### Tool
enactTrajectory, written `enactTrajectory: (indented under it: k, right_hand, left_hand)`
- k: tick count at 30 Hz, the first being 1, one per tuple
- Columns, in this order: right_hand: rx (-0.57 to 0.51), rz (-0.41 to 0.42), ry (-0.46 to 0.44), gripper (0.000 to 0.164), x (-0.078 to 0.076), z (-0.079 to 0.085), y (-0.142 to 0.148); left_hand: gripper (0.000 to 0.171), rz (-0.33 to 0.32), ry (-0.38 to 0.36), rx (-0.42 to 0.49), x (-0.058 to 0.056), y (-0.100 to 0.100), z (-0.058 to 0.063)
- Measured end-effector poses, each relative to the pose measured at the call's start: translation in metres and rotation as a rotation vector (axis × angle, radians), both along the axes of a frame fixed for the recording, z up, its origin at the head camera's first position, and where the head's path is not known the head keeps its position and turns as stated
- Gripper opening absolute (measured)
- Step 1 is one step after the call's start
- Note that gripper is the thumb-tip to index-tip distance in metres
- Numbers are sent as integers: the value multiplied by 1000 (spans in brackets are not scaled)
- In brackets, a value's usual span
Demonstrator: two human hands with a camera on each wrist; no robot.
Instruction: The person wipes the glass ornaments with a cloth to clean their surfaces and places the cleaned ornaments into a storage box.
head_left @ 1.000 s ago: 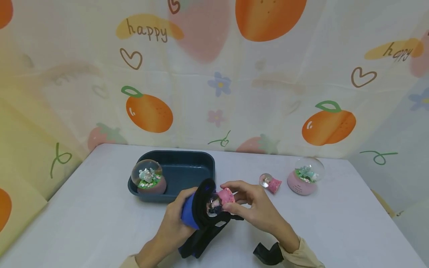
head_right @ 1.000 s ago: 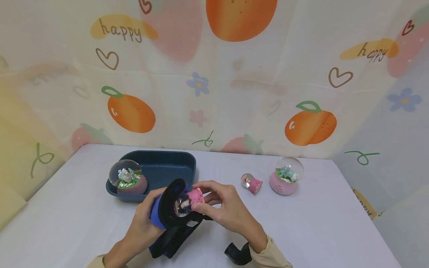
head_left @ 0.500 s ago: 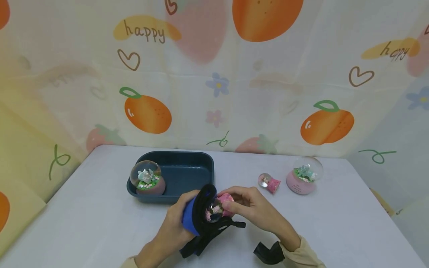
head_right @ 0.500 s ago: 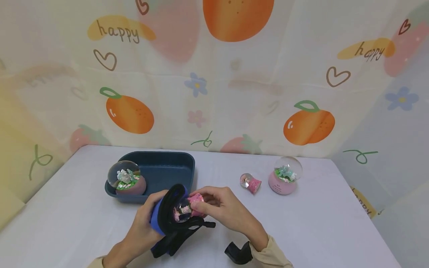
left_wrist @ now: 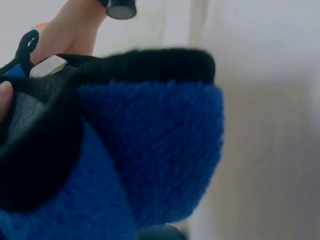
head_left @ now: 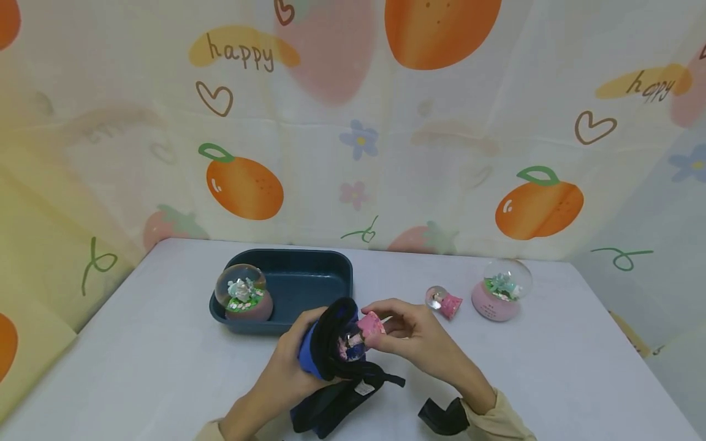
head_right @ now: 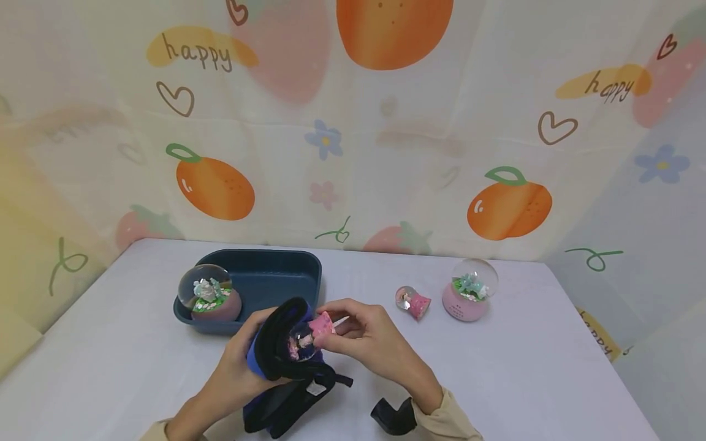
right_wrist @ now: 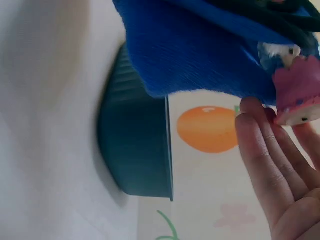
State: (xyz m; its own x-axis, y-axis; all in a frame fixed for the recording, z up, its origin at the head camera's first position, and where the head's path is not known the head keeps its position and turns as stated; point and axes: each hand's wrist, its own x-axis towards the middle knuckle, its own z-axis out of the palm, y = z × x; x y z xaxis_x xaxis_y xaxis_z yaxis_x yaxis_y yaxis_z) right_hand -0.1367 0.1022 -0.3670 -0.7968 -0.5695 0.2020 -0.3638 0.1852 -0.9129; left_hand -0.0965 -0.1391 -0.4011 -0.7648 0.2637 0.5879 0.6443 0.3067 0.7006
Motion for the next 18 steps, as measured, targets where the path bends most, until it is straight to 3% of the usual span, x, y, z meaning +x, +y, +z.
enactTrajectory:
  k: [7, 11, 15, 18]
  right_hand:
    - [-96, 40, 159, 45, -1, -4, -4]
    - [-147, 75, 242, 48, -1, -4, -4]
    - [-167, 82, 289, 49, -2, -4, -3]
    - [-151, 60, 288, 49, -1, -3, -2]
  left_hand:
    - [84, -25, -159, 112, 1, 1, 5]
    - [77, -19, -203, 132, 2, 1, 7]
    - [64, -14, -162, 128, 3, 2, 5]
    - [56, -38, -82, 137, 0, 3, 4]
